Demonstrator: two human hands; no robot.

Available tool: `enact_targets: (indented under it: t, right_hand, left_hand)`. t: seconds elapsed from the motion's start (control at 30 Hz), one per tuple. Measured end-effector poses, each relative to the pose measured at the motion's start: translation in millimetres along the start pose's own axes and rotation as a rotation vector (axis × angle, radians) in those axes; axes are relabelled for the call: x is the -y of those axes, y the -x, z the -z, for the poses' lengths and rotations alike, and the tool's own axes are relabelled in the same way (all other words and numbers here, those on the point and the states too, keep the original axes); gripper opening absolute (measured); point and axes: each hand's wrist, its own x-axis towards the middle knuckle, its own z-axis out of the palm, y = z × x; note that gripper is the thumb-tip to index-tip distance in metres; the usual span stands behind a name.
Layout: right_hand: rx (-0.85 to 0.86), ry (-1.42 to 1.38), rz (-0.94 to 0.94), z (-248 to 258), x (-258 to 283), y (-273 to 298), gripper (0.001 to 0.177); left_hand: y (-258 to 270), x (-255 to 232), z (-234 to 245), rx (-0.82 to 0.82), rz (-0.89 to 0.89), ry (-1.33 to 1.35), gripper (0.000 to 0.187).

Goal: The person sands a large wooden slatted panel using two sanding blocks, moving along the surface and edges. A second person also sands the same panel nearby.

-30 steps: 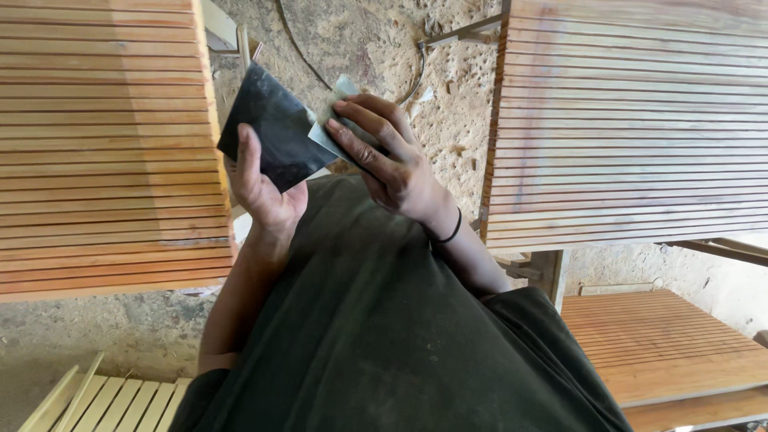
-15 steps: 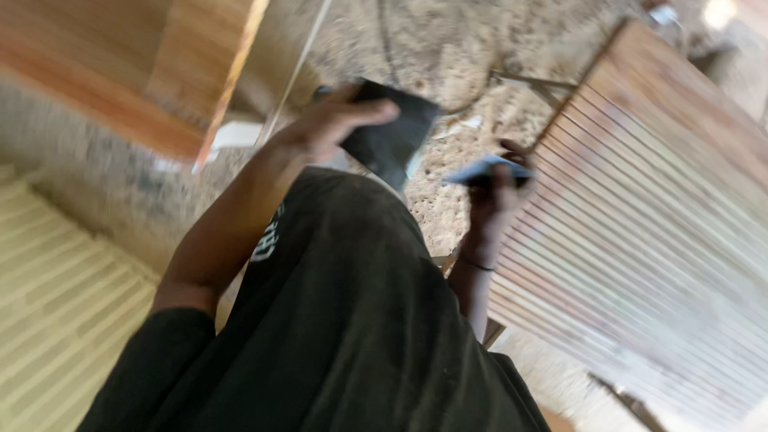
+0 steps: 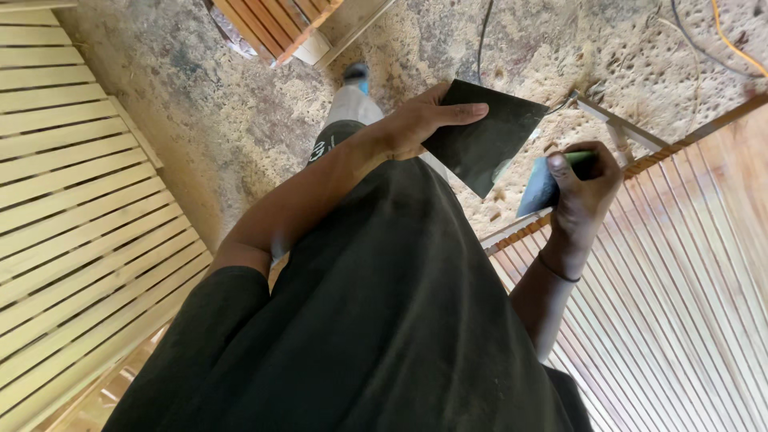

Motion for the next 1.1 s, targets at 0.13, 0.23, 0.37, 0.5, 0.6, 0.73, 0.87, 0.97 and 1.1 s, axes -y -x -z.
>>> enact_targets:
  t: [0.13,0.23,0.37,0.5,0.6,0.73,0.87,0.97,1.1]
  right_hand:
    - [0.023,-0.037,0.140,-33,-5,18,0.024]
    - [-0.044,0.008,0.174,-76,1,35,0.014]
    - [0.042,-0.114,0.178,-163,26,52,0.020]
    - [0.062,0.294,0.377,-260,61,66,0.040]
    - [0.056,0.635,0.538,-311,80,67,0.045]
    - [0.023,0.944,0.588,-350,88,73,0.036]
    - [0.089,0.837,0.482,-362,63,76,0.039]
    - [0.135,0.689,0.384,-367,24,72,0.041]
    - [0.161,0.463,0.297,-391,-64,49,0.047]
  left_hand:
    - [13,2,35,-0.036,-0.087,-0.090,0.069]
    - [28,-6,71,-0.028,-0.154,-0.296,0.057]
    - [64,-27,130,-0.012,-0.192,-0.338,0.047]
    - [110,-60,185,0.054,-0.331,-0.463,0.040]
    - [143,-83,218,0.072,-0.334,-0.645,0.039]
    - [165,-102,238,0.164,-0.323,-0.839,0.038]
    - [155,-105,246,0.198,-0.373,-0.802,0.036]
    - [135,-98,266,0.041,-0.228,-1.019,0.041]
    - [72,-86,327,-0.212,-0.350,-0.560,0.041]
